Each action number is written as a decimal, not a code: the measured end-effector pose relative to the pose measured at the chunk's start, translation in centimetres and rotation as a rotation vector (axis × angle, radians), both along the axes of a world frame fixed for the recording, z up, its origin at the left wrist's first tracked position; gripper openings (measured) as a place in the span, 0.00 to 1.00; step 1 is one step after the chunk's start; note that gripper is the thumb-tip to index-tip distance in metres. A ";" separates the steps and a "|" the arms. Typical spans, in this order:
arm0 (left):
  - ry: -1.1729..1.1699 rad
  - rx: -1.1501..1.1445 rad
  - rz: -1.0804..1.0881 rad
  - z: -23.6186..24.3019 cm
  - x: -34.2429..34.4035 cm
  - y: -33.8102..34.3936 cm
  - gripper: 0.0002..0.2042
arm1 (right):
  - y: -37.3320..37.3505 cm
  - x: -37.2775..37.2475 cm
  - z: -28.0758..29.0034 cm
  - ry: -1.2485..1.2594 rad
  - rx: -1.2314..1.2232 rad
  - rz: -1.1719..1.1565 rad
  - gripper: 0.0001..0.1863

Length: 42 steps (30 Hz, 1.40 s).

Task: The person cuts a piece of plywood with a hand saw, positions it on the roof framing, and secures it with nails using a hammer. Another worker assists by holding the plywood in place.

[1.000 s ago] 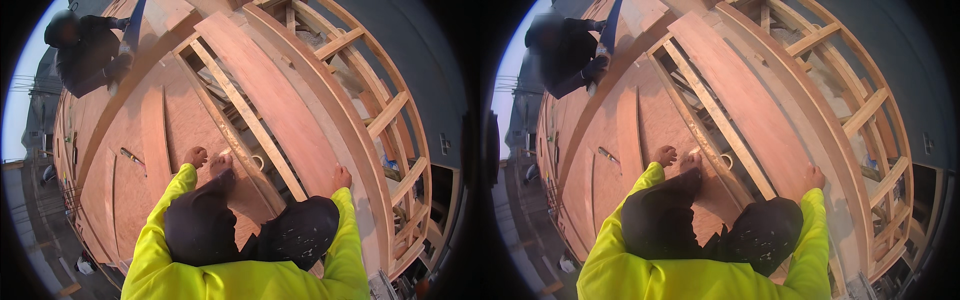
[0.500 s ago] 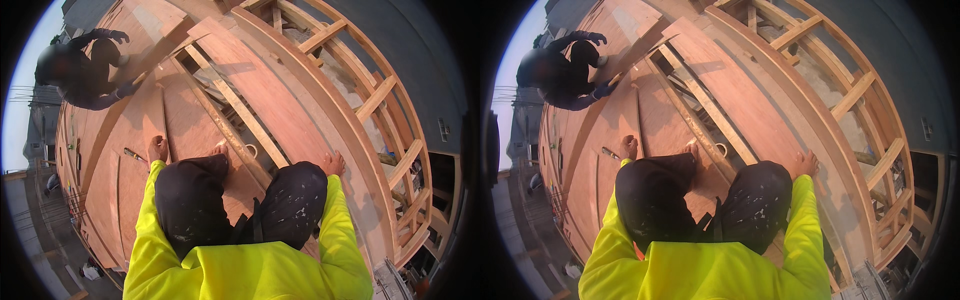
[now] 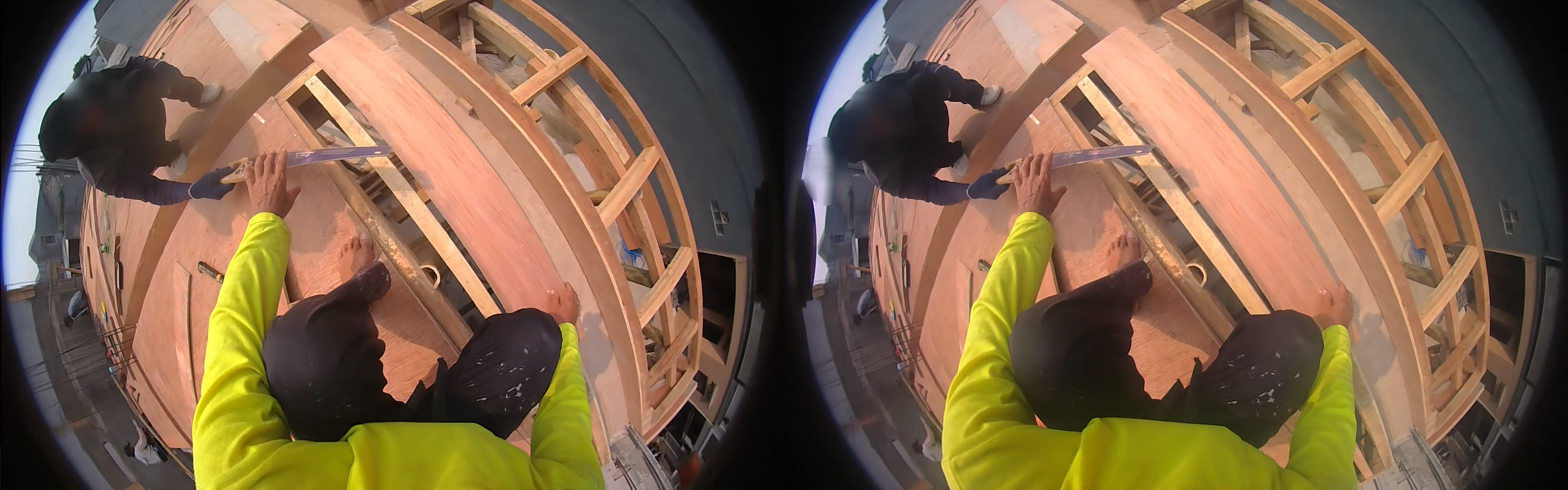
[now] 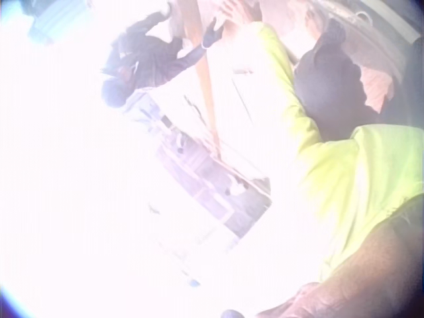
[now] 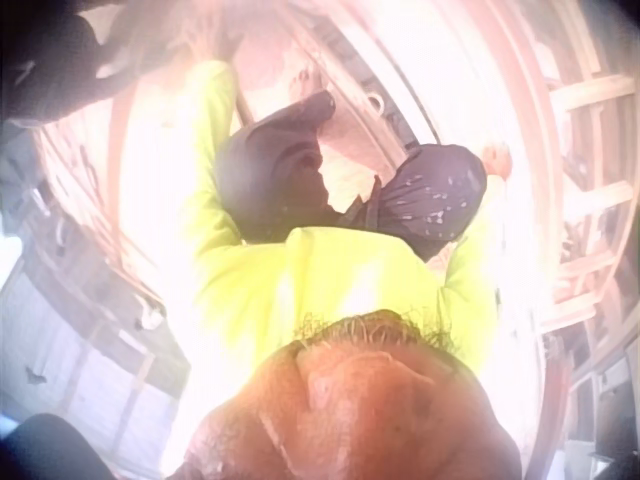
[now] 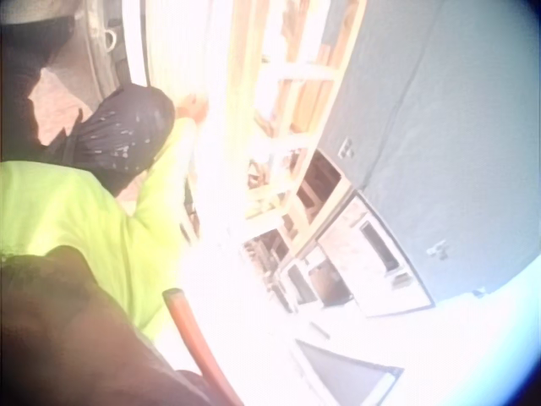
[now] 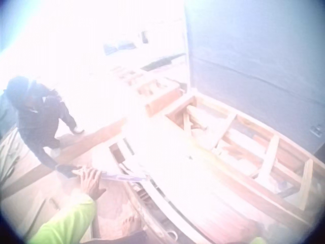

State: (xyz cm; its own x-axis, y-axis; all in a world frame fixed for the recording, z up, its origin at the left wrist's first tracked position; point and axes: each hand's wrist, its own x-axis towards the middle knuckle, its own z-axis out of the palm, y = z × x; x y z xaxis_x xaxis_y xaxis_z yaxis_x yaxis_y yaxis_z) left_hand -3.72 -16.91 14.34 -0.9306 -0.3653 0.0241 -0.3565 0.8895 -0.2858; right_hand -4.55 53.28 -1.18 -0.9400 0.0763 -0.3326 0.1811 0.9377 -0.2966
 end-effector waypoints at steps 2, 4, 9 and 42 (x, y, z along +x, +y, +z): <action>-0.014 0.019 -0.022 -1.8 -0.9 -2.0 0.30 | 0.4 0.1 -1.0 0.022 -0.035 0.017 0.30; 0.017 0.049 -0.051 -2.8 -2.2 -3.3 0.19 | 0.5 0.3 -1.4 0.039 -0.029 0.025 0.31; 0.195 0.038 -0.171 -2.9 -5.9 -6.0 0.06 | 1.5 0.6 -1.8 0.073 0.002 0.017 0.33; 1.332 1.132 0.127 11.6 -2.0 6.9 0.11 | -4.7 -9.0 -4.0 -0.132 -0.226 -0.208 0.29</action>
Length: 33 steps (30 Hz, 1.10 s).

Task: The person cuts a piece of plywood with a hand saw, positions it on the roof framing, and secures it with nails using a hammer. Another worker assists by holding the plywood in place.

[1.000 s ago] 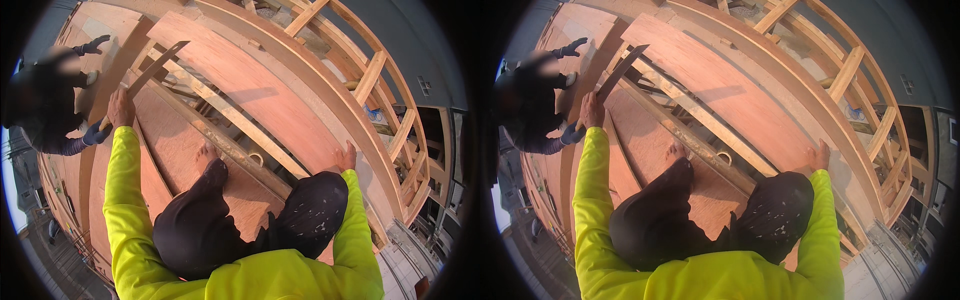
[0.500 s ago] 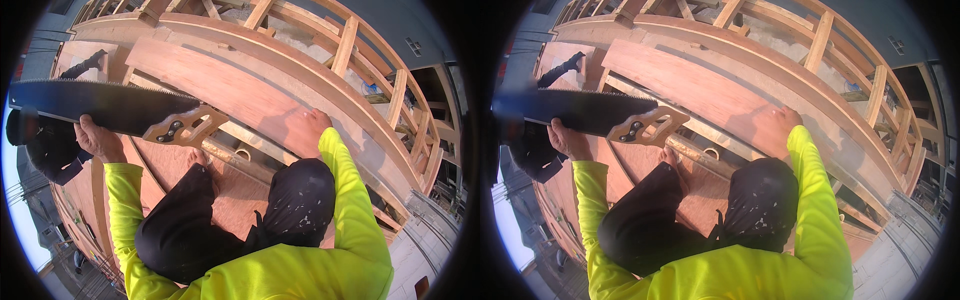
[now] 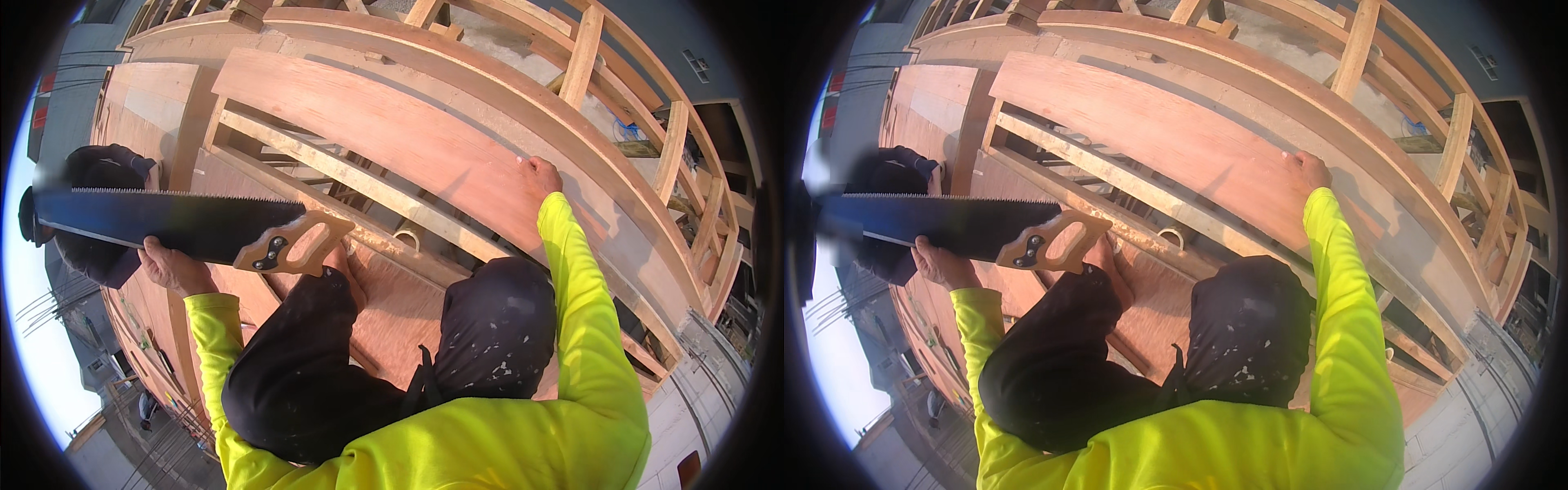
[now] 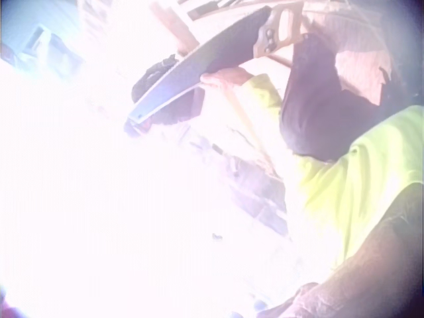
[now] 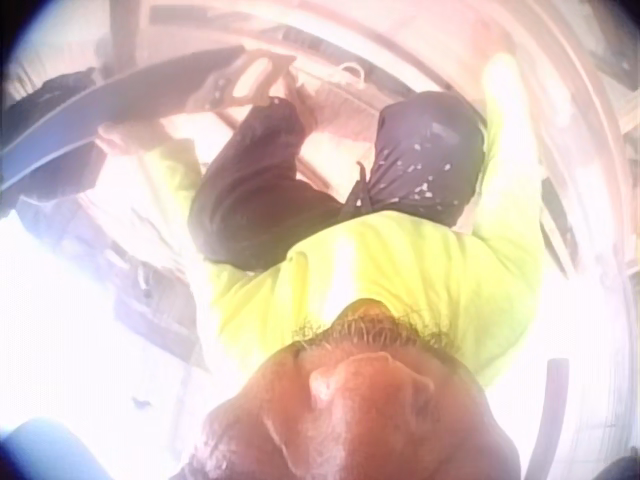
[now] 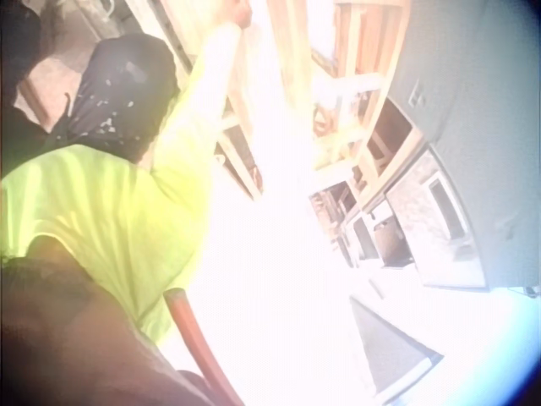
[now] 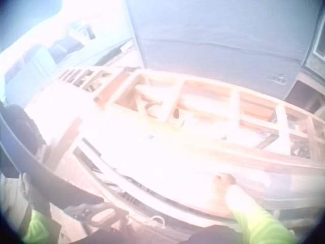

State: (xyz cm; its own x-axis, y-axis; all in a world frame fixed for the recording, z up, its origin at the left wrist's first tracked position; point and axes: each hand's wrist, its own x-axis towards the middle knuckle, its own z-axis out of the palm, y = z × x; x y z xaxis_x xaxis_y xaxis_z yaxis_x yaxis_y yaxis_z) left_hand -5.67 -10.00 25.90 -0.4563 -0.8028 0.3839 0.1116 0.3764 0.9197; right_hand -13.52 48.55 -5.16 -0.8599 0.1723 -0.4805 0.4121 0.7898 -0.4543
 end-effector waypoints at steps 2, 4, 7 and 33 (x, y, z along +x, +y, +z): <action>0.022 0.025 0.017 -0.4 0.4 -0.1 0.10 | 0.2 0.0 0.0 0.008 -0.005 0.001 0.29; 0.021 0.070 0.067 -0.1 0.5 1.0 0.10 | 0.1 -0.3 0.1 -0.003 -0.027 0.016 0.27; 0.031 0.118 0.052 -0.6 0.7 0.4 0.10 | -1.0 -0.1 0.2 0.343 -0.124 -0.056 0.25; -0.966 -0.384 -0.512 -21.4 -20.1 -0.9 0.34 | -20.4 -0.1 28.7 0.711 -0.388 0.318 0.08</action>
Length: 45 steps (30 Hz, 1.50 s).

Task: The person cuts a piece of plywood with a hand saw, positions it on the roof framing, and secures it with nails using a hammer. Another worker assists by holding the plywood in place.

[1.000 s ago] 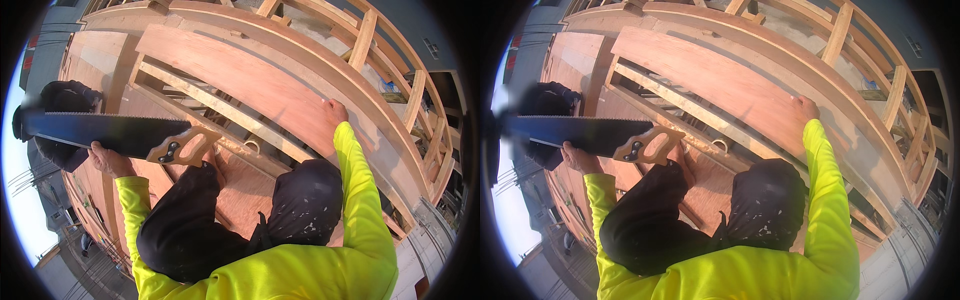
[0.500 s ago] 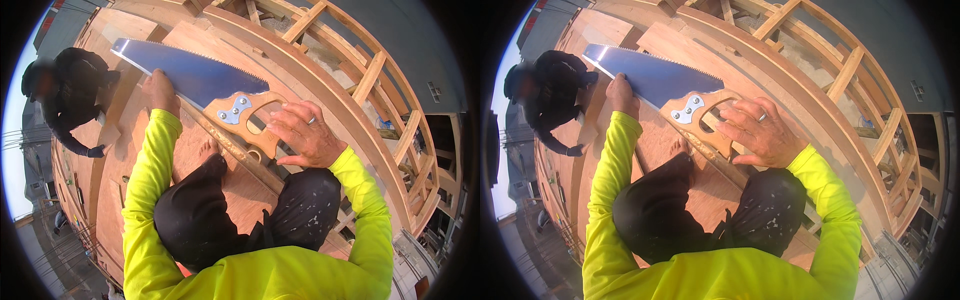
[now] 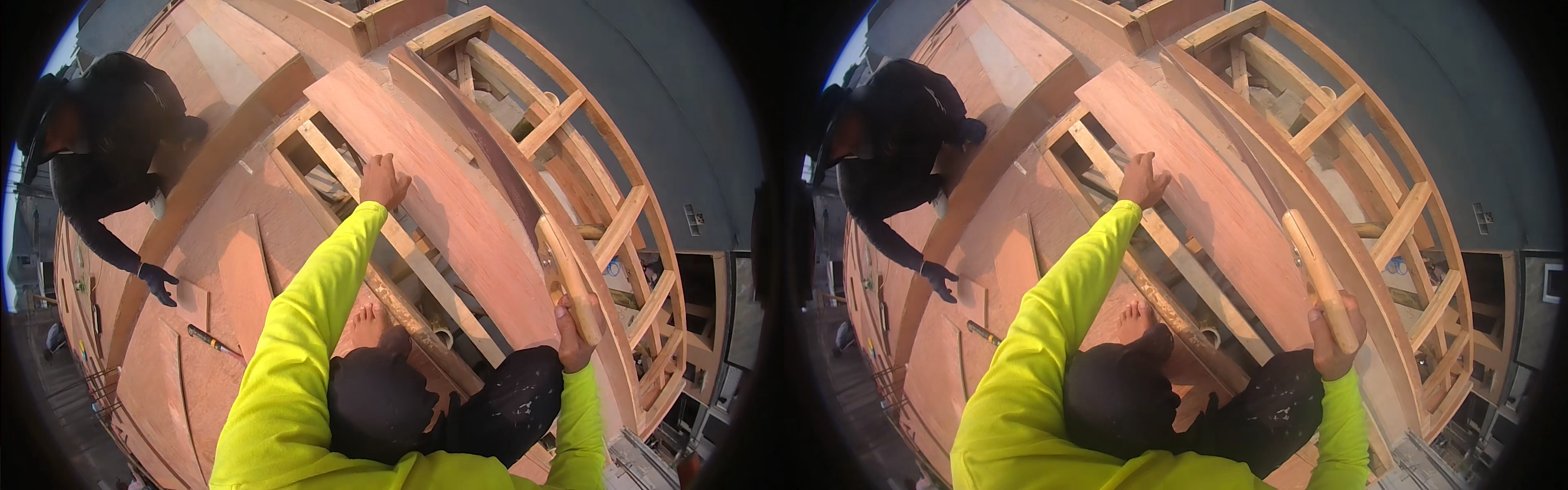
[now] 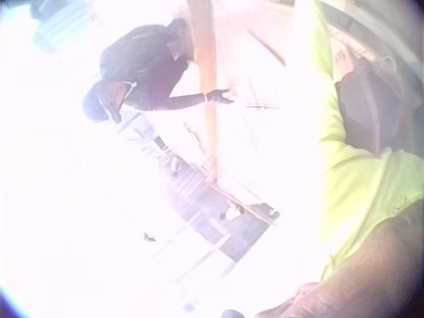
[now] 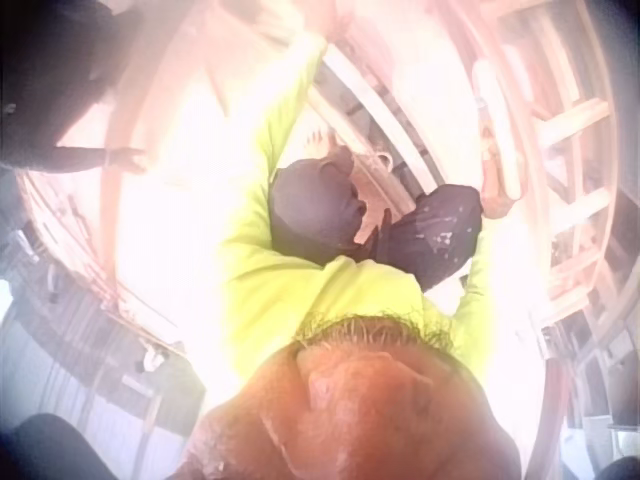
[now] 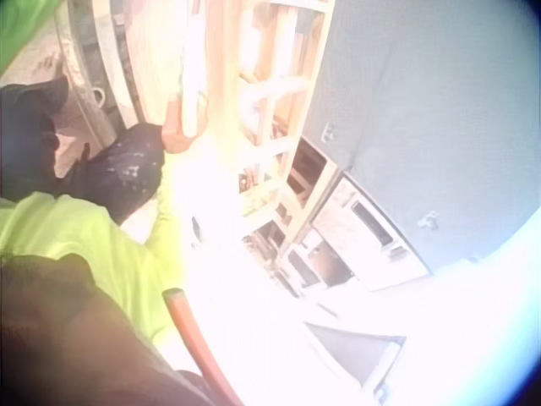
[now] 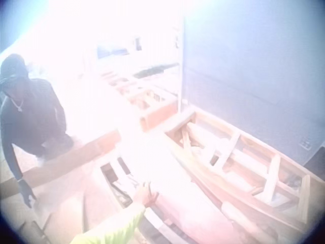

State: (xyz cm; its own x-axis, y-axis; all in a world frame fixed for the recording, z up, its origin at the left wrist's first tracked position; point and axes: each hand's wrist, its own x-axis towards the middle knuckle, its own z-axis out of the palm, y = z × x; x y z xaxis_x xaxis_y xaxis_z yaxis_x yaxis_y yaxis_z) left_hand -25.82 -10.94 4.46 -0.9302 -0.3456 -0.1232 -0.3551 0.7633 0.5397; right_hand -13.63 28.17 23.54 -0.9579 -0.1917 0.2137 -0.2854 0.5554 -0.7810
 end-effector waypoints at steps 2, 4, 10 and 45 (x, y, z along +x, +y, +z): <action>-0.089 -0.203 -0.057 -1.4 -1.5 -3.1 0.37 | -2.4 0.6 0.2 -0.148 -0.120 -0.071 0.08; -0.116 -0.270 -0.050 -2.2 -3.6 -4.9 0.40 | -4.8 1.3 0.5 -0.236 -0.235 -0.165 0.08; -0.144 -0.270 -0.051 -4.3 -6.6 -10.3 0.43 | -10.8 1.9 0.2 -0.327 -0.347 -0.319 0.08; -0.047 -0.550 0.363 -9.8 -24.3 -22.8 0.37 | -19.3 -46.6 -28.8 0.229 0.490 0.306 0.22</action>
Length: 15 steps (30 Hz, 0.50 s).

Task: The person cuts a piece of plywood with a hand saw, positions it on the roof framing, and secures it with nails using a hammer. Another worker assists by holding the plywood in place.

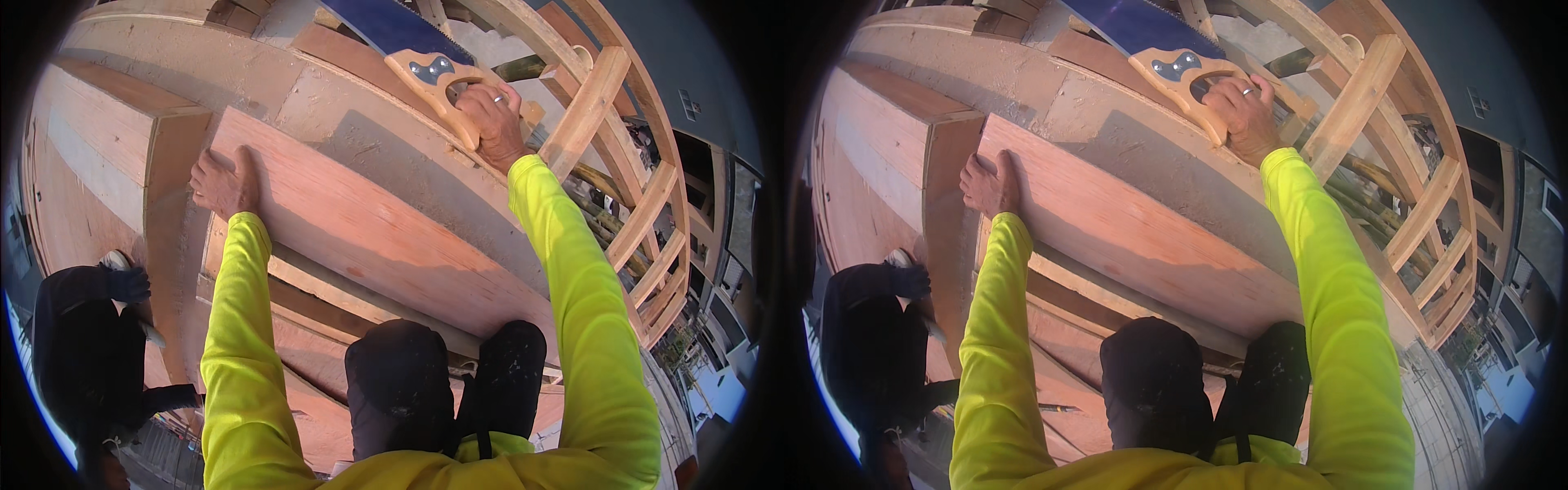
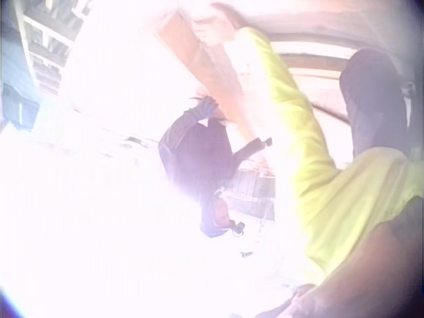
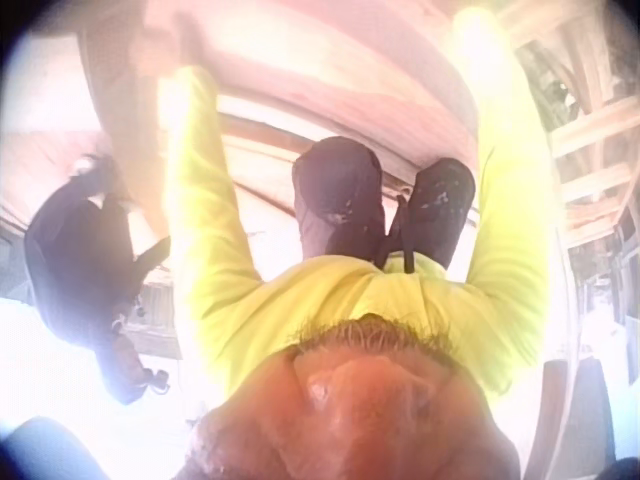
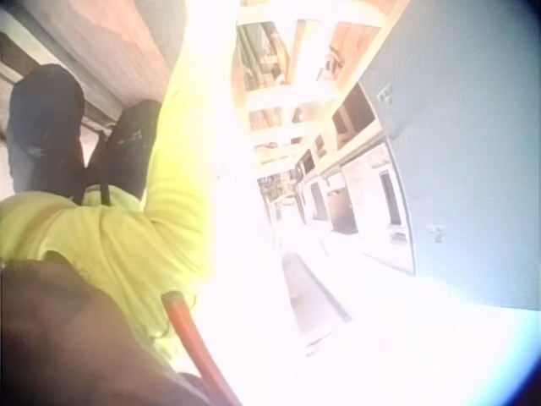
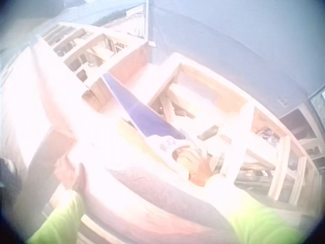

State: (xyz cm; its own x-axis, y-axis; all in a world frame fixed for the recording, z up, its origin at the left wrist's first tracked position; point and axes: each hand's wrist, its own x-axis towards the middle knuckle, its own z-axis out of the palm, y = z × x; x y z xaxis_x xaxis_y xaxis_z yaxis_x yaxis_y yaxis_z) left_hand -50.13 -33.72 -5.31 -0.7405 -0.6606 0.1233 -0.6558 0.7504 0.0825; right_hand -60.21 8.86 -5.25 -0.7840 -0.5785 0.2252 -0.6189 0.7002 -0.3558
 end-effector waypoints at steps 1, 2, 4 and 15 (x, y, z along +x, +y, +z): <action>-0.012 0.000 0.002 -0.1 0.1 0.0 0.37 | 0.0 0.5 -0.5 -0.054 -0.035 -0.039 0.22; -0.024 0.002 0.001 0.0 0.2 -0.1 0.37 | -0.1 0.9 -0.9 -0.108 -0.068 -0.081 0.22; -0.043 -0.005 -0.010 0.0 0.6 -0.5 0.37 | -0.2 1.2 -0.9 -0.116 -0.048 -0.086 0.18; 0.031 0.070 -0.025 -0.9 0.5 -1.9 0.32 | -0.1 -0.6 -1.1 -0.178 -0.086 -0.077 0.31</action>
State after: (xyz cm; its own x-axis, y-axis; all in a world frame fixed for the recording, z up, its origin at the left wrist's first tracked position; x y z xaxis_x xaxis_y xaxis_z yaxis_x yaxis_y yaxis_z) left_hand -49.58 -35.65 -6.24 -0.7535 -0.6497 0.1006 -0.6330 0.7583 0.1554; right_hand -60.79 8.73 -6.31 -0.8568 -0.5002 0.1253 -0.4871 0.7052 -0.5152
